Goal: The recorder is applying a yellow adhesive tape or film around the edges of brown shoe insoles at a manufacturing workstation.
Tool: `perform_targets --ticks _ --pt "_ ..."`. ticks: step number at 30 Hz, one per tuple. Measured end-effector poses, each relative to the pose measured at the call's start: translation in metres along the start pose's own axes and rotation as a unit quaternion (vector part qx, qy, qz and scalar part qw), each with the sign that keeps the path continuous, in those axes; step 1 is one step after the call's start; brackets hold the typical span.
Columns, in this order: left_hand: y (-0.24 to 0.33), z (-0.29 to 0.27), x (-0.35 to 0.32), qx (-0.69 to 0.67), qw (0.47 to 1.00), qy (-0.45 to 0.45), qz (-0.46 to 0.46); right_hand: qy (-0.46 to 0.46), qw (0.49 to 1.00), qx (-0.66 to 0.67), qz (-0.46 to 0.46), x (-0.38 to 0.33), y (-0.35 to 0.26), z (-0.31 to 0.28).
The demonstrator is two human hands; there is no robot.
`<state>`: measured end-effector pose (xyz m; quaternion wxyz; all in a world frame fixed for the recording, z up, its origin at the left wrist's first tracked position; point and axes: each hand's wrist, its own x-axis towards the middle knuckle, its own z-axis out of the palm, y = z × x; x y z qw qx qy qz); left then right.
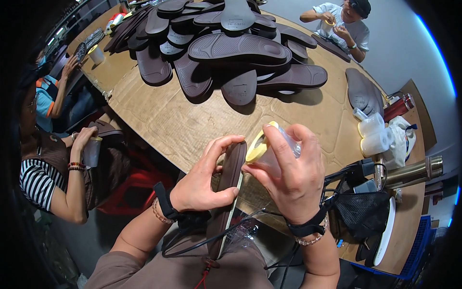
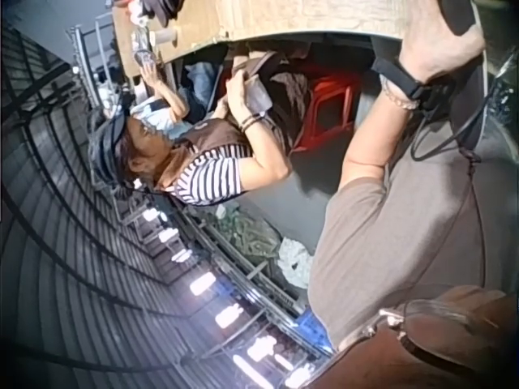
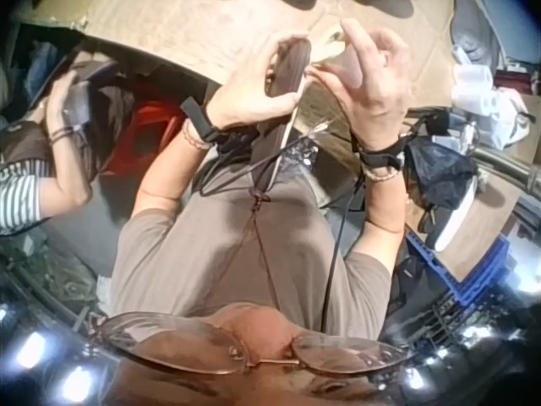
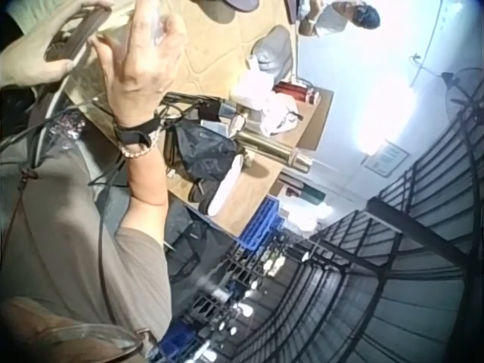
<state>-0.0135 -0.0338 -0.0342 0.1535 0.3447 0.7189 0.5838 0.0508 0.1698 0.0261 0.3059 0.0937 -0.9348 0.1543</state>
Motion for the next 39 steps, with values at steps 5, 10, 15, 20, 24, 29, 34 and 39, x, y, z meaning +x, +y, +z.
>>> perform_targets --ticks 5,10,15,20,24,29,34,39 --pt "0.0 0.002 0.0 0.001 1.0 0.005 0.004 -0.012 1.0 -0.015 0.018 -0.001 -0.005 -0.002" --pt "0.001 0.003 -0.001 0.001 1.0 0.006 0.001 -0.039 0.998 -0.026 0.037 0.001 -0.012 -0.007" --pt "0.005 0.006 -0.002 0.001 1.0 0.023 -0.012 -0.056 0.997 -0.042 0.02 0.003 -0.012 -0.01" --pt "0.008 0.007 0.001 -0.012 0.998 0.044 -0.041 -0.085 0.996 -0.02 -0.023 0.006 -0.005 -0.011" --pt "0.011 0.005 0.006 -0.04 0.997 0.053 -0.046 -0.092 0.994 -0.036 -0.039 0.005 -0.001 -0.012" --pt "0.022 0.003 0.006 -0.005 0.998 0.05 -0.024 -0.102 0.994 -0.028 -0.032 0.003 0.003 -0.014" --pt "0.032 -0.001 0.008 0.014 0.999 0.04 0.024 -0.122 0.99 0.059 -0.033 0.008 0.013 -0.027" --pt "0.035 -0.01 0.006 0.01 0.998 0.005 0.069 -0.199 0.96 0.196 0.011 0.012 0.025 -0.041"
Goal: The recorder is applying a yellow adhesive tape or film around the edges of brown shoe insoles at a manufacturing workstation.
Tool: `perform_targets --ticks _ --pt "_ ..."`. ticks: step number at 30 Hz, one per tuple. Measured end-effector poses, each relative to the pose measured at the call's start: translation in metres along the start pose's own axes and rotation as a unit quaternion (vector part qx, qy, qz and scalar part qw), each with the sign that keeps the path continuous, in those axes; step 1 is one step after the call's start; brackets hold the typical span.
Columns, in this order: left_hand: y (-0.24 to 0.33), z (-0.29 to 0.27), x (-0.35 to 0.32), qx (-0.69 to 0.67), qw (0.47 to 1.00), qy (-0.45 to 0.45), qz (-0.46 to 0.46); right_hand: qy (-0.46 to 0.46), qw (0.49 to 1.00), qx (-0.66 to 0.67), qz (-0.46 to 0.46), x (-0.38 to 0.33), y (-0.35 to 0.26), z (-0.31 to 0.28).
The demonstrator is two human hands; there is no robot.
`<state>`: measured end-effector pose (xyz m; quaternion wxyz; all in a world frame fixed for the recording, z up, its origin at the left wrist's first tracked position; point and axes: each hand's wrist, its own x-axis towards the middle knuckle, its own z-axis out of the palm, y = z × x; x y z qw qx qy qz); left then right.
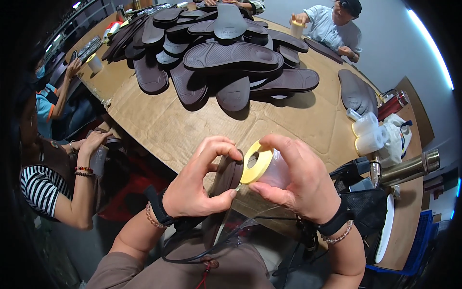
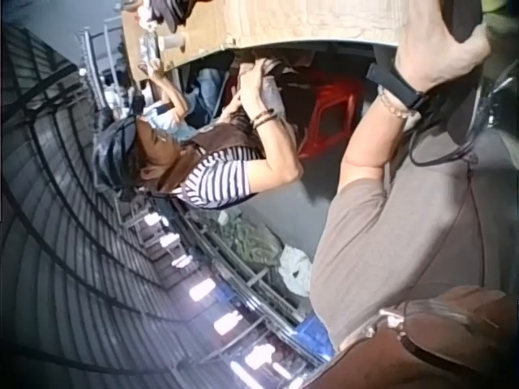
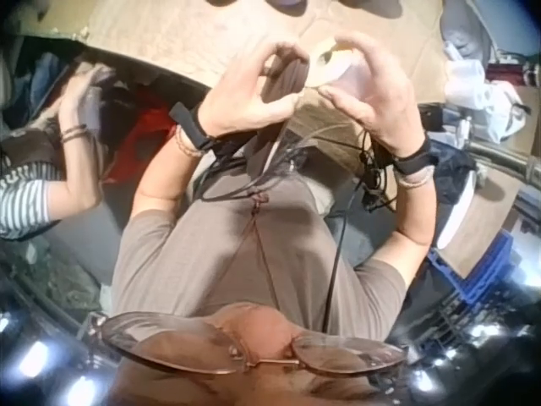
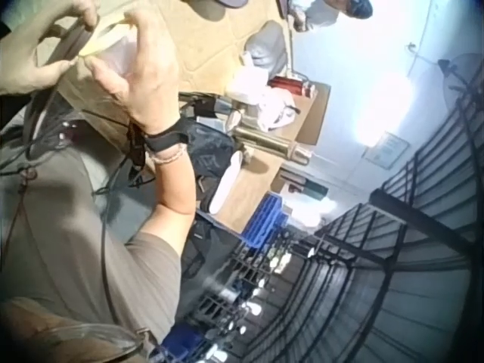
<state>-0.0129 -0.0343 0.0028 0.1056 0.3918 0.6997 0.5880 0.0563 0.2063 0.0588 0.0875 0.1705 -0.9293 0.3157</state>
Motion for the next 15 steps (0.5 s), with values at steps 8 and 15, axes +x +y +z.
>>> perform_targets --ticks 8,15 --pt "0.0 -0.005 -0.011 0.008 1.0 -0.023 -0.003 0.007 0.986 0.167 0.018 -0.009 0.005 0.01" --pt "0.0 -0.006 -0.014 0.003 1.0 -0.029 -0.005 0.022 0.993 0.096 -0.06 -0.003 -0.004 -0.002"
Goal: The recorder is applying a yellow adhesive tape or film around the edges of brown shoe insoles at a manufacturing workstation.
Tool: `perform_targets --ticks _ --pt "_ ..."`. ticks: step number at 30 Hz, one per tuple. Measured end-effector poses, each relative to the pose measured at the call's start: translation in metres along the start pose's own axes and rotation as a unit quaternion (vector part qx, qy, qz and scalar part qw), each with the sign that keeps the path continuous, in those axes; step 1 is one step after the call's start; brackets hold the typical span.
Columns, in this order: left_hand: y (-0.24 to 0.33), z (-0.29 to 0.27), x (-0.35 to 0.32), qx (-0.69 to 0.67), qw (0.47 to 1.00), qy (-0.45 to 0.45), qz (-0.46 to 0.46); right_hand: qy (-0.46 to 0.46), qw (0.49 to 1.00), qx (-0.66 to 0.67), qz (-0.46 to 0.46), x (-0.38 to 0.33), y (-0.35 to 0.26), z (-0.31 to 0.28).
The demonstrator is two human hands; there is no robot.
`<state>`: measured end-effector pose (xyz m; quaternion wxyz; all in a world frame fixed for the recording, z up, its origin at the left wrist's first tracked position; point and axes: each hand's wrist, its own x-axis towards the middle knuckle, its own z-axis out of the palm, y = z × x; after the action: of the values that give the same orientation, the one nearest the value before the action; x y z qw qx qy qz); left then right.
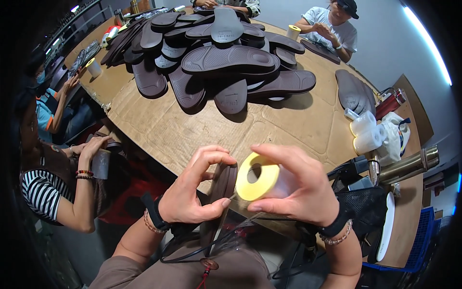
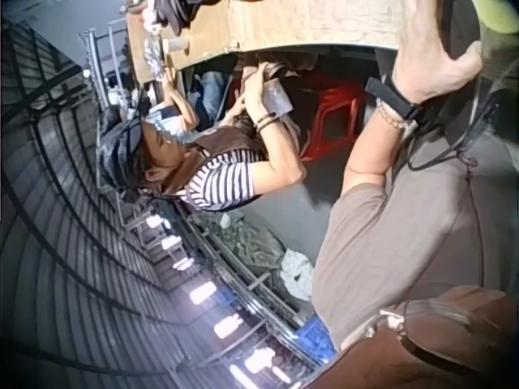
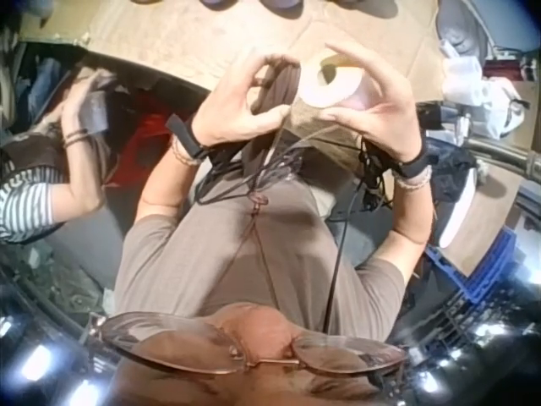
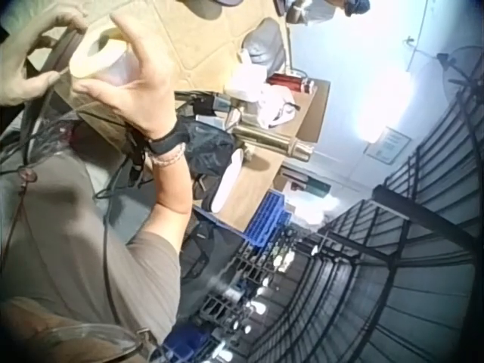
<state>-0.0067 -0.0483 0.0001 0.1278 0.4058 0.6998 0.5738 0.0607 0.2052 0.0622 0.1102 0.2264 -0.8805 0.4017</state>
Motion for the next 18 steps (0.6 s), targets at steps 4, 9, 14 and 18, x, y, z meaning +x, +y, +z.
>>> perform_targets --ticks 4,9,14,18 --pt "0.004 0.001 0.0 -0.019 1.0 0.001 0.005 0.13 0.974 -0.171 -0.066 0.001 -0.021 -0.003" --pt "0.009 0.001 -0.001 -0.021 1.0 -0.006 0.01 0.16 0.948 -0.263 -0.073 0.014 -0.017 0.003" --pt "0.009 0.001 -0.003 -0.01 1.0 -0.007 0.007 0.158 0.957 -0.236 -0.057 0.019 -0.012 0.011" --pt "0.008 0.002 -0.003 -0.024 1.0 -0.004 0.009 0.164 0.961 -0.219 -0.04 0.019 -0.009 0.014"
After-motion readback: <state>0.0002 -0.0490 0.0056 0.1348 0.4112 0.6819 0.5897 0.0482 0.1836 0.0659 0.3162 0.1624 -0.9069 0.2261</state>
